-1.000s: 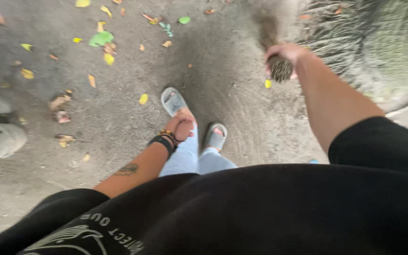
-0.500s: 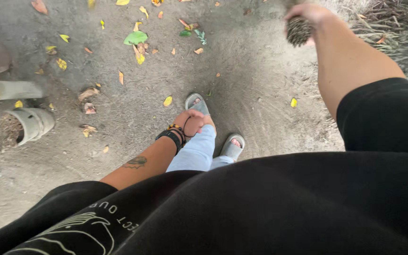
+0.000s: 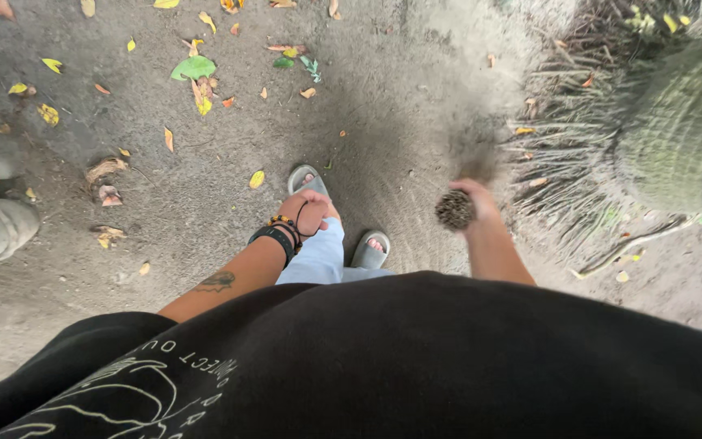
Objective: The person sweeps dry leaves and debris from a dirt and concrete outdoor area using a hand broom, moving around various potted plants and garden features.
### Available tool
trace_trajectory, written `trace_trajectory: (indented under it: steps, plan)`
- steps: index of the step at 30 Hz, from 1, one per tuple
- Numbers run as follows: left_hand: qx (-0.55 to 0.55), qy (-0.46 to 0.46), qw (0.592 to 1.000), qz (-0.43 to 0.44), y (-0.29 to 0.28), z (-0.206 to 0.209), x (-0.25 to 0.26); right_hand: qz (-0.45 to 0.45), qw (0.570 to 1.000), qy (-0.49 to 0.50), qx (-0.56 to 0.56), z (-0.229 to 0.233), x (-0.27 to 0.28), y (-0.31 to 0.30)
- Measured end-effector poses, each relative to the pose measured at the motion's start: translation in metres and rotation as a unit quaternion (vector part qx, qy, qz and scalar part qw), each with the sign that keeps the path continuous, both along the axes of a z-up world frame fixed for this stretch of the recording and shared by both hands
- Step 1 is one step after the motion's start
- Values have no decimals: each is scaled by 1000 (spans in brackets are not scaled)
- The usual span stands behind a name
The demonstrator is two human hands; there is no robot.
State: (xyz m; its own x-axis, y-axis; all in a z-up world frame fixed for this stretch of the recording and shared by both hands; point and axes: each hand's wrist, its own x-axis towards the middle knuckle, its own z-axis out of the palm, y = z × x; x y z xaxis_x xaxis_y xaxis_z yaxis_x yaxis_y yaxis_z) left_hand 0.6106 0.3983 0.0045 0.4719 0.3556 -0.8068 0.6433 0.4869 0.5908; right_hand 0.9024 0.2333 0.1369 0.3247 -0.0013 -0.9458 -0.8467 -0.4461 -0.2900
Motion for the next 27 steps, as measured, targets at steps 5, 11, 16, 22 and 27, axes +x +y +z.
trace_trajectory:
  steps: [5, 11, 16, 22, 27]
  plan:
    - [-35, 23, 999, 8, 4, -3, -2, 70, 969, 141, 189, 6, -20, -3]
    - [4, 25, 999, -21, 18, 5, 5, 190, 972, -65, 122, 38, 81, -15]
    - [-20, -3, 1000, 17, 23, -13, -3, 26, 999, -28, 23, -41, 105, 110]
    - [-40, -22, 996, 76, 21, -26, -15, 260, 916, 131, 275, -59, -23, 229]
    - [5, -4, 1000, 16, 27, -20, -26, 257, 877, 105, 392, 7, -54, 135]
